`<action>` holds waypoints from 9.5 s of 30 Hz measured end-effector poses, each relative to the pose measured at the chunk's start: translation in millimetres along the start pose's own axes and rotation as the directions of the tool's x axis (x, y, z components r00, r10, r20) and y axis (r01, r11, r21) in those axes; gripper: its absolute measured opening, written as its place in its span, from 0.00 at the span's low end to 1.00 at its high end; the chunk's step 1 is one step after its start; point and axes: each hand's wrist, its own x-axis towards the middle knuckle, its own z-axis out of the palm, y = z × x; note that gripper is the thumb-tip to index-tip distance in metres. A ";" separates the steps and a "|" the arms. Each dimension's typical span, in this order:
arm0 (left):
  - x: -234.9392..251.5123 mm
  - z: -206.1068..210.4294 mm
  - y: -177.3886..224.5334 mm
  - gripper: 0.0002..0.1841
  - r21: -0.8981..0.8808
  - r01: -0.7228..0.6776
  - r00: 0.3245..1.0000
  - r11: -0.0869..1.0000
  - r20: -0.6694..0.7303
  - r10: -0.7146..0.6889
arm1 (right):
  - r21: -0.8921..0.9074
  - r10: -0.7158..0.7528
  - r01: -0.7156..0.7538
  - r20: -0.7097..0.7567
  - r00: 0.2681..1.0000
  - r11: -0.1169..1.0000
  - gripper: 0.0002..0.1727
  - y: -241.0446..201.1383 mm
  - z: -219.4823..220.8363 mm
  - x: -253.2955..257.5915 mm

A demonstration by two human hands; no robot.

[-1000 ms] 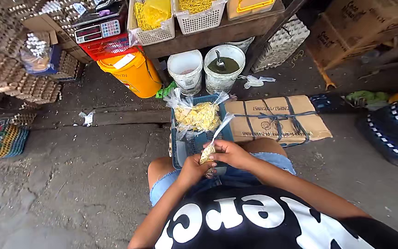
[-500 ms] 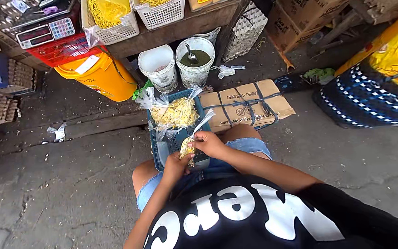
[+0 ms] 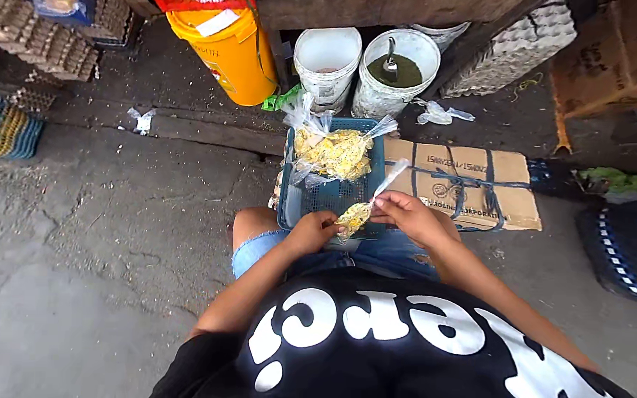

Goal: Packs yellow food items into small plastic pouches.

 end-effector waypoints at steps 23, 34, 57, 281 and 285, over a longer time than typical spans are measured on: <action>28.5 -37.2 -79.2 0.29 -0.070 0.422 0.783 0.904 -0.474 -0.402 | -0.551 0.070 -0.156 -0.173 0.982 0.820 0.21 9.7 -43.6 -19.3; -1.9 -51.1 -118.0 0.29 0.073 0.196 0.848 0.978 -0.513 -0.132 | -0.299 0.157 -0.263 -0.336 0.929 0.917 0.35 -24.5 -48.3 115.9; -32.2 -72.9 -154.1 0.31 0.055 0.737 0.544 0.674 -0.640 -0.543 | -0.301 -0.069 -0.024 -0.294 0.953 0.953 0.13 -47.3 -35.4 168.4; 93.9 -162.0 -88.6 0.21 0.035 0.391 0.840 0.920 -0.423 -0.341 | -0.085 -0.470 0.493 -0.476 0.743 0.866 0.13 -40.5 -56.7 -39.1; 91.0 -146.0 -38.3 0.30 0.367 0.288 0.802 0.885 -0.598 -0.013 | -0.126 -0.456 0.455 -0.479 0.750 0.881 0.14 -25.8 -51.3 -43.1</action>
